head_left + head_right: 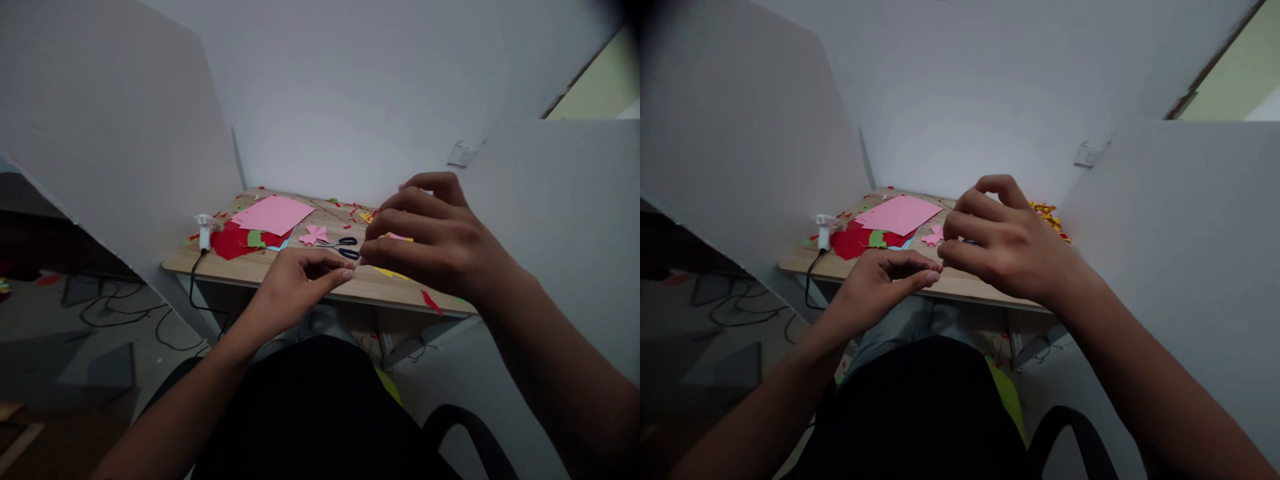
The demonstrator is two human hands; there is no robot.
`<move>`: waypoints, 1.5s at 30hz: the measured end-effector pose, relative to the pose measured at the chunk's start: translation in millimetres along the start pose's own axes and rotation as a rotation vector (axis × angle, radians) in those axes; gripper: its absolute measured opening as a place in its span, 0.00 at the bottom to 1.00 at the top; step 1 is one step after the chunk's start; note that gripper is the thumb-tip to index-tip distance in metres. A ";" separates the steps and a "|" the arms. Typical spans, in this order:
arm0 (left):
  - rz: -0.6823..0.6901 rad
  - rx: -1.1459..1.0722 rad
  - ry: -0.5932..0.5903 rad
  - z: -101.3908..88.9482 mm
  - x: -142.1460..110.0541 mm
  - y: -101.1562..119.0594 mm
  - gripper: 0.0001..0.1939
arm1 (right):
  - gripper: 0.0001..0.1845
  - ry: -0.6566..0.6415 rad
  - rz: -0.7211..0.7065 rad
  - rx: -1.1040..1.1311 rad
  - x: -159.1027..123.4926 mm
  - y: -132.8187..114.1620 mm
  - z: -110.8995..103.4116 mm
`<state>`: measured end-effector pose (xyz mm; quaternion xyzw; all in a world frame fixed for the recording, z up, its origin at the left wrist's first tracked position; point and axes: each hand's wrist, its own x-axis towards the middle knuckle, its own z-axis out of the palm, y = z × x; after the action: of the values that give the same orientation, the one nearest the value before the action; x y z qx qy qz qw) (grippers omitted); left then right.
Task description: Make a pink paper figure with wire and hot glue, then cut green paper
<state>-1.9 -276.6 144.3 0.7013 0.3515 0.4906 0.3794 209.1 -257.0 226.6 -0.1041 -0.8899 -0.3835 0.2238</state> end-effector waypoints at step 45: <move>-0.015 -0.310 0.233 7.6 -2.2 13.3 0.07 | 0.02 0.309 0.506 0.042 7.3 -70.0 25.5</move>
<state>6.4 -286.1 153.3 0.5704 0.3186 0.6137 0.4432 169.6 -286.3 170.2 -0.2584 -0.7988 -0.3086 0.4471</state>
